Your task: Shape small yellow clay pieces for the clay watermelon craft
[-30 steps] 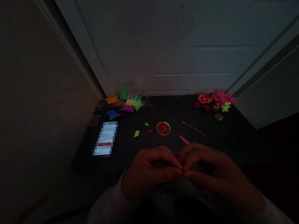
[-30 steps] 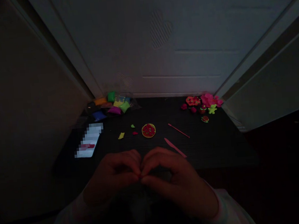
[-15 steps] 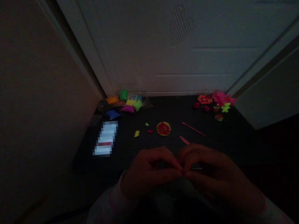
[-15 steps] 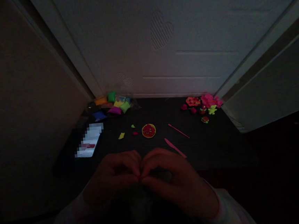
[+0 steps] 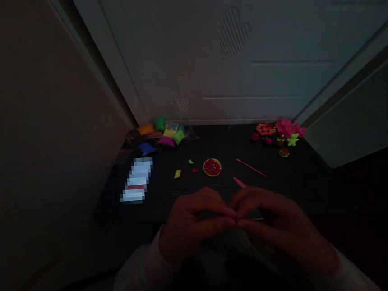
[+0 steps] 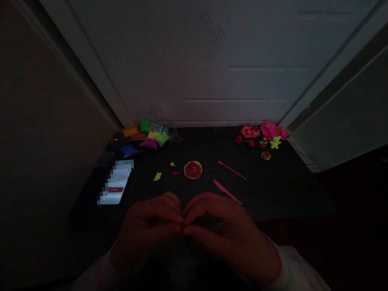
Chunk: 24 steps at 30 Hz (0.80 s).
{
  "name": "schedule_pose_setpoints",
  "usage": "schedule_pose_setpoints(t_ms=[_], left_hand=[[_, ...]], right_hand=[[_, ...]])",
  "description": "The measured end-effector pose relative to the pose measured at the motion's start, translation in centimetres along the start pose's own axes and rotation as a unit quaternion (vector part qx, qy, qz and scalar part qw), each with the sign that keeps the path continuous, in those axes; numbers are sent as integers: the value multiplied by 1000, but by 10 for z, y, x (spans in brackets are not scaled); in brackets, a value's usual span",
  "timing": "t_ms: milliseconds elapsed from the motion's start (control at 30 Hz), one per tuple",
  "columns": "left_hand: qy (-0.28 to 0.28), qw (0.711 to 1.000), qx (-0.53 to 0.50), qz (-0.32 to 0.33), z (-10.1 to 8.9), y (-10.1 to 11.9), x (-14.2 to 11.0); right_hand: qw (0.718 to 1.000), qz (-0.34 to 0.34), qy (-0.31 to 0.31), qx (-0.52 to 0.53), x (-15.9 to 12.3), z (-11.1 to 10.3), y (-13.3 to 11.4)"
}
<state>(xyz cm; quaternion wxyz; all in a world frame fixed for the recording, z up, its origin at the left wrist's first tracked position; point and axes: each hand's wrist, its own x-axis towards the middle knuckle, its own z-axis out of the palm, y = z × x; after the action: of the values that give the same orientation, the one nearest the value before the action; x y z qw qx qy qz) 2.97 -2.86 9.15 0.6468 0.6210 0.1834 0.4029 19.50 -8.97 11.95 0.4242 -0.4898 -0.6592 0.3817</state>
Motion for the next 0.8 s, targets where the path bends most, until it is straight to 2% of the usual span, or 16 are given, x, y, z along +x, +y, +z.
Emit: schedule_pose_setpoints(t_ms=[300, 800], left_hand=[[-7, 999, 11, -30, 0, 0, 0], [-6, 999, 16, -34, -1, 0, -1]], right_hand=[[1000, 8, 3, 3, 0, 0, 3], [1000, 12, -12, 6, -1, 0, 3]])
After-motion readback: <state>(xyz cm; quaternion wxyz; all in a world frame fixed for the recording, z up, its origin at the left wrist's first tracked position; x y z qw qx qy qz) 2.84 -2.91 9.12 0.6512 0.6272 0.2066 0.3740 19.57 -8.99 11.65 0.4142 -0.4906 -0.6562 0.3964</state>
